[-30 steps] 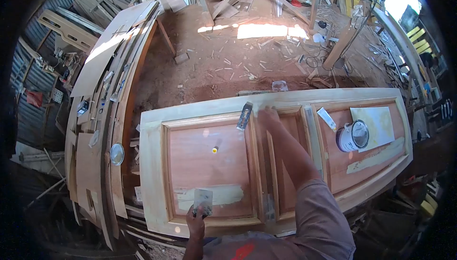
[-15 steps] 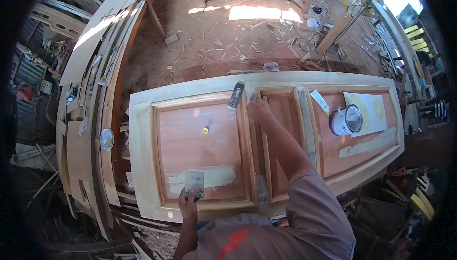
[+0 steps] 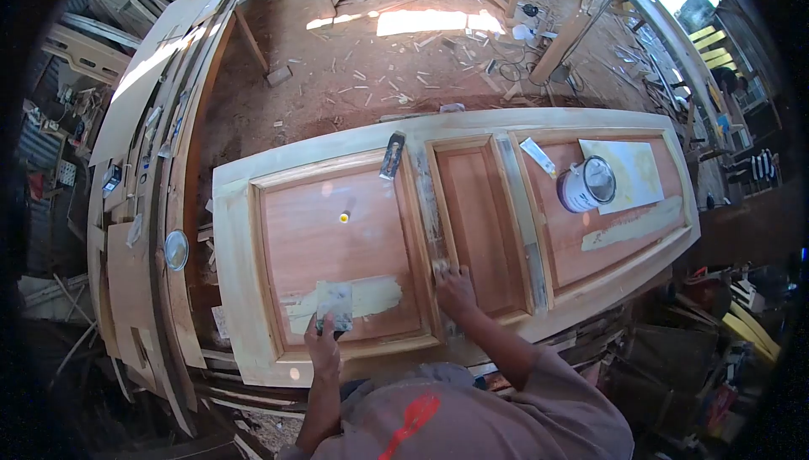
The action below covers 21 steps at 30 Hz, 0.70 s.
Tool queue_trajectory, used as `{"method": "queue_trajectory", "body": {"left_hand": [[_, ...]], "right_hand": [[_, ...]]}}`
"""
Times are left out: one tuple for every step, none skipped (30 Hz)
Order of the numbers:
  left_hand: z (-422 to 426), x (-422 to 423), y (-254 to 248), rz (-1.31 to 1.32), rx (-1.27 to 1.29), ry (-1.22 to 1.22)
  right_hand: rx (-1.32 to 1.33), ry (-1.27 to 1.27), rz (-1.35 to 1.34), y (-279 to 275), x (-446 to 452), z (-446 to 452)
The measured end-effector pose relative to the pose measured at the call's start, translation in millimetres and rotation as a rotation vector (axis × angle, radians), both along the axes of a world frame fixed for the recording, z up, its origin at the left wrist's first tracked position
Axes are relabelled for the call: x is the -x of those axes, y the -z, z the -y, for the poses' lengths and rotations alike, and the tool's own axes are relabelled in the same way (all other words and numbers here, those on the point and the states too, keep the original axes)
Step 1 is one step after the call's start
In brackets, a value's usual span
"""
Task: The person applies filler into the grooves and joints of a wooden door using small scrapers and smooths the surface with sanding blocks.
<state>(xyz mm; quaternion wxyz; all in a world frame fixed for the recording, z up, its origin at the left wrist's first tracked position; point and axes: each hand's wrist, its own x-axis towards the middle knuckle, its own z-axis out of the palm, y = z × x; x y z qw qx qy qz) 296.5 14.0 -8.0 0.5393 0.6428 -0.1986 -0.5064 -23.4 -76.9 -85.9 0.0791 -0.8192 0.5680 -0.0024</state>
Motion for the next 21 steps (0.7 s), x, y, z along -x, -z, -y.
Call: {"method": "queue_trajectory", "body": {"left_hand": [[5, 3, -6, -0.019, 0.019, -0.008], [9, 4, -11, -0.039, 0.039, -0.015], [13, 5, -13, -0.068, 0.057, -0.021], [15, 6, -16, -0.098, 0.073, -0.029], [15, 8, -19, -0.129, 0.089, -0.039], [16, 9, -20, -0.162, 0.094, -0.039], [17, 9, -22, -0.193, 0.099, -0.043], [14, 9, -24, -0.221, 0.098, -0.049], [12, 9, -26, -0.236, 0.091, -0.052], [11, 10, -28, -0.25, 0.084, -0.057], [9, 11, -30, -0.261, 0.075, -0.064], [7, 11, -32, -0.27, 0.077, -0.065], [6, 12, -33, -0.277, 0.08, -0.061], [5, 12, -35, -0.283, 0.088, -0.059], [2, 13, -37, -0.269, 0.065, -0.065], [0, 12, -40, -0.253, 0.045, -0.073], [0, 12, -43, -0.238, 0.029, -0.084], [-2, 11, -46, -0.23, 0.016, -0.092], [-4, 9, -49, -0.223, 0.005, -0.102], [-4, 6, -51, -0.218, -0.005, -0.111], [-5, 3, -49, -0.213, 0.007, -0.122]], "right_hand": [[-0.051, 0.027, 0.021, 2, 2, -25], [-0.017, 0.012, 0.015, 2, 4, -53], [0.021, -0.006, 0.007, -1, 8, -76], [-0.038, -0.025, -0.004, -8, 12, -94], [-0.096, -0.045, -0.016, -18, 15, -110], [-0.15, -0.068, -0.028, -30, 17, -114], [-0.303, -0.091, -0.137, -45, 17, -102], [-0.46, -0.116, -0.244, -57, 17, -81], [-0.62, -0.142, -0.353, -67, 18, -55], [-0.612, -0.109, -0.245, -68, 22, -12], [-0.606, -0.079, -0.136, -55, 31, 27], [-0.453, 0.019, 0.095, 3, 45, 76], [-0.291, 0.075, 0.329, 61, 59, 123], [-0.113, -0.117, 0.55, 113, 78, 185], [-0.161, -0.071, 0.767, 87, 73, 229], [-0.254, 0.064, 0.962, 77, 62, 267], [-0.378, 0.219, 0.964, 83, 60, 313], [-0.354, 0.217, 0.808, 88, 56, 341], [-0.332, 0.21, 0.652, 93, 51, 369], [-0.149, 0.051, 0.351, 90, 42, 387], [0.038, -0.104, 0.05, 86, 32, 398]]}}
